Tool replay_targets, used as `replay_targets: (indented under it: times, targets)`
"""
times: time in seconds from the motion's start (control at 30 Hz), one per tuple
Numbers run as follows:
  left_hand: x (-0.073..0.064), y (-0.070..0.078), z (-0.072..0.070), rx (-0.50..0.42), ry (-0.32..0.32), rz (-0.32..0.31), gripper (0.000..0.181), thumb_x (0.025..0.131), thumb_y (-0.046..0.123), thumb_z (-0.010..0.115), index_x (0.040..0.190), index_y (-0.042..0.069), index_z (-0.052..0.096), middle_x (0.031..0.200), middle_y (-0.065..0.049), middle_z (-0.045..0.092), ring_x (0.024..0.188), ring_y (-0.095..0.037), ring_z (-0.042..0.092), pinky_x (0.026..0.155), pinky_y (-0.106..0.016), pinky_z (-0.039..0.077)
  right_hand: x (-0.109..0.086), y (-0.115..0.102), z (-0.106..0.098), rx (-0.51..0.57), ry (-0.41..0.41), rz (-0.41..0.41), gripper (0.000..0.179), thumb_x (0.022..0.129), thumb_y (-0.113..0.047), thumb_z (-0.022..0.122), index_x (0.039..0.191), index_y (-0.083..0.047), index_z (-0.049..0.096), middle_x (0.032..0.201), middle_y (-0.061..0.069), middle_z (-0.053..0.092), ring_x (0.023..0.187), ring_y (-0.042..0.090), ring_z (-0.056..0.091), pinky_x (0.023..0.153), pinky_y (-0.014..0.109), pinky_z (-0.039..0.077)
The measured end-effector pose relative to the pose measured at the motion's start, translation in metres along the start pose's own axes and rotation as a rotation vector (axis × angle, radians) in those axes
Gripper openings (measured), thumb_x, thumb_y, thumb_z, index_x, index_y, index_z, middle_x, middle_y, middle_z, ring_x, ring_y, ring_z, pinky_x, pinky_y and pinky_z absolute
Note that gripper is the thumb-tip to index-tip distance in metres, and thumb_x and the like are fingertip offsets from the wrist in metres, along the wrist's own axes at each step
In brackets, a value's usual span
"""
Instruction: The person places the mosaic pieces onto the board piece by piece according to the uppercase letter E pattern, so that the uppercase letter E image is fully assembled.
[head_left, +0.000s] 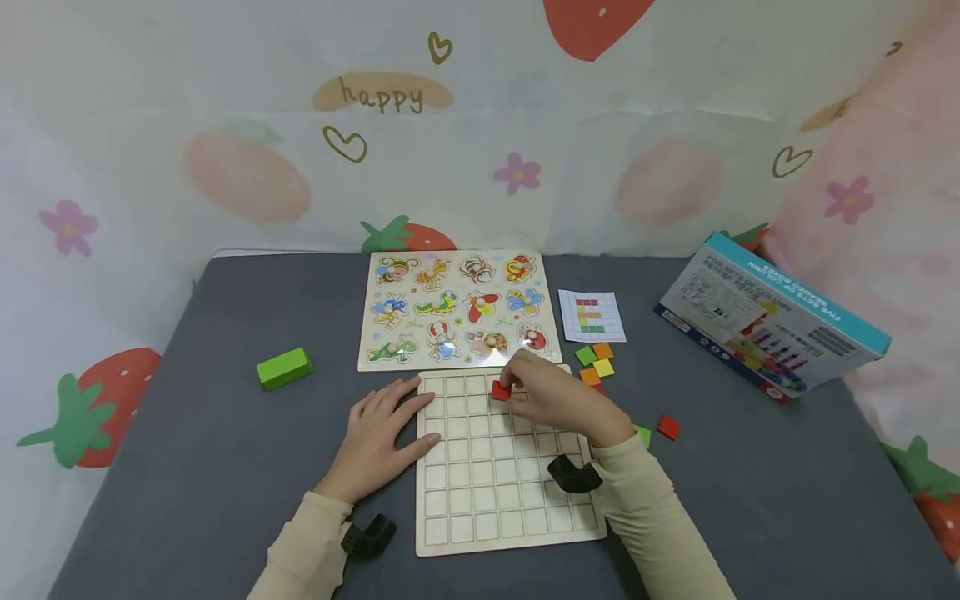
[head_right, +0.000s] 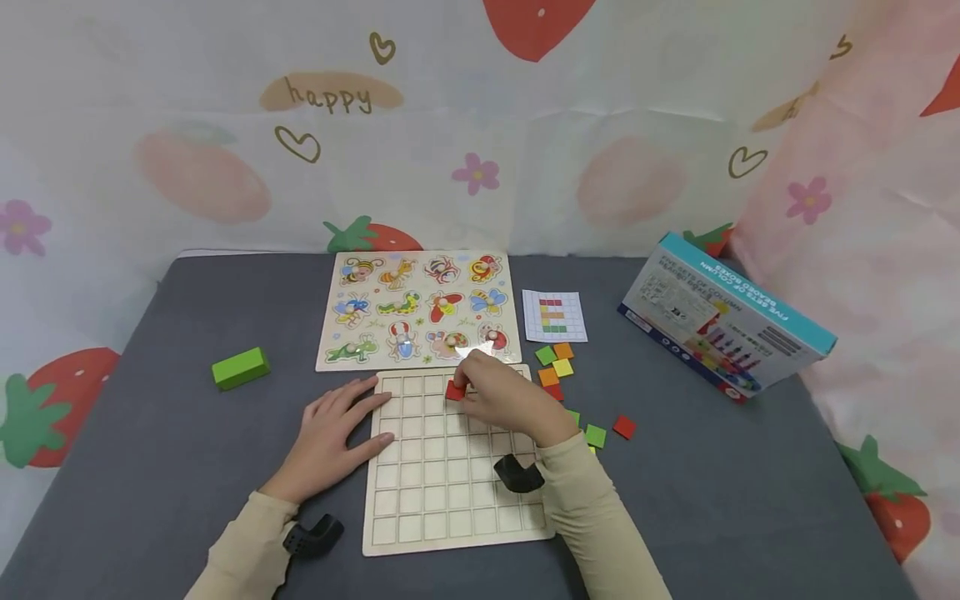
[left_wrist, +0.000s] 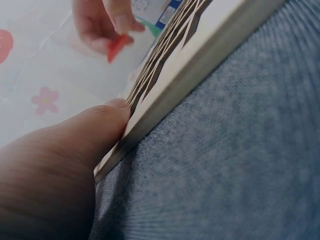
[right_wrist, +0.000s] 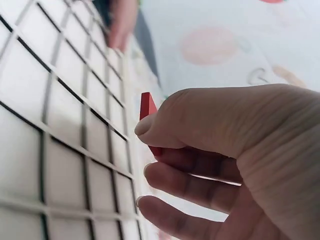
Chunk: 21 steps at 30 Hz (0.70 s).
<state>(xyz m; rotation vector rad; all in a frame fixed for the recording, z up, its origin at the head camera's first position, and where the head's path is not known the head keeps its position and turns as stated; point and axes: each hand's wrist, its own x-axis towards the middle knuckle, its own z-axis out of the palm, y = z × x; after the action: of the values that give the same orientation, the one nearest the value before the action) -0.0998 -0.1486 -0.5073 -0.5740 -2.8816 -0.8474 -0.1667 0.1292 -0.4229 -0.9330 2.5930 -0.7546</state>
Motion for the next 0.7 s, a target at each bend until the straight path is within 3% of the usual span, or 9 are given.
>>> replay_targets:
  times: [0.17,0.4,0.7]
  targets:
    - [0.001,0.0,0.0,0.005,0.004,0.0,0.059,0.089,0.058,0.057,0.141,0.029,0.049,0.153,0.001,0.034,0.142,-0.026,0.028,0.11,-0.055,0.019,0.015,-0.006,0.015,-0.066,-0.038,-0.026,0.012,0.087,-0.011,0.069,0.097,-0.008,0.063,0.094,0.0,0.056,0.079,0.011,0.05,0.071,0.022,0.048]
    - [0.0,0.005,-0.001,-0.004,-0.004,-0.011,0.058,0.09,0.055,0.058,0.141,0.028,0.049,0.153,0.0,0.034,0.142,-0.026,0.028,0.111,-0.054,0.02,0.018,-0.009,0.021,-0.124,-0.032,-0.083,0.013,0.086,-0.007,0.068,0.099,-0.007,0.067,0.098,0.002,0.061,0.09,0.014,0.053,0.081,0.029,0.051]
    - [0.0,0.002,-0.004,-0.006,-0.001,-0.004,0.058,0.09,0.054,0.06,0.14,0.027,0.05,0.153,-0.001,0.035,0.142,-0.027,0.027,0.111,-0.055,0.019,0.022,-0.01,0.027,-0.187,-0.028,-0.128,0.013,0.088,-0.01,0.068,0.101,-0.009,0.069,0.1,-0.001,0.062,0.092,0.013,0.055,0.084,0.028,0.051]
